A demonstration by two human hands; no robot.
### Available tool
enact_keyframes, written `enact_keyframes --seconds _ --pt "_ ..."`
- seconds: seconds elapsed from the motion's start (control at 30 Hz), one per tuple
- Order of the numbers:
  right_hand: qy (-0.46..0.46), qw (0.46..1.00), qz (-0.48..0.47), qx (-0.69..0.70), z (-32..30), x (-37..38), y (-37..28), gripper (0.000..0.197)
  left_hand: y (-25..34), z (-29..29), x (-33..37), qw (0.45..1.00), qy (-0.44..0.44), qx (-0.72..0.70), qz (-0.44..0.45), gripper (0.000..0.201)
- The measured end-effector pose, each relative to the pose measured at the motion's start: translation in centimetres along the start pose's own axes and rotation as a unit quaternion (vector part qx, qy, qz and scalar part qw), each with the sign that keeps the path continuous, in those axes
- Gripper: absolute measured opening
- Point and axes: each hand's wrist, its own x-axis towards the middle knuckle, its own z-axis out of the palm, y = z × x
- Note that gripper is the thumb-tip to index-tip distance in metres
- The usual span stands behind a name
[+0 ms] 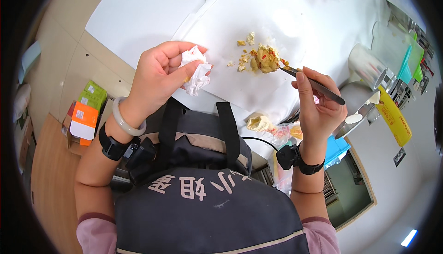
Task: The person prepares small gold-colored cake decorations by using tweezers to pick up pieces from a pile and placing them into a small red plastic bag, while also using a tissue to clean the tweezers.
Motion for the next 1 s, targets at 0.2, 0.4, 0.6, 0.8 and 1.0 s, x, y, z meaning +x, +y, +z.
enact_keyframes --seconds 0.2,0.4,0.6,0.8,1.0 --pt "-0.015 0.999 0.034 -0.003 0.3 0.2 0.2 0.011 0.0 0.0 0.0 1.000 0.002 -0.010 -0.012 0.027" --pt "-0.014 0.999 0.049 -0.002 0.6 0.5 0.5 0.011 -0.1 0.0 0.0 1.000 0.003 -0.013 -0.007 0.027" --pt "-0.016 0.997 0.079 -0.008 0.9 1.0 0.4 0.010 0.0 -0.1 0.0 1.000 0.006 0.003 -0.012 0.027" --pt "-0.025 0.996 0.086 0.020 1.3 1.3 0.4 0.008 -0.2 -0.1 0.0 1.000 0.008 -0.003 -0.018 0.026" --pt "-0.034 0.997 0.074 0.015 1.4 1.4 0.4 0.008 -0.1 0.0 0.0 1.000 0.009 -0.011 -0.014 0.026"
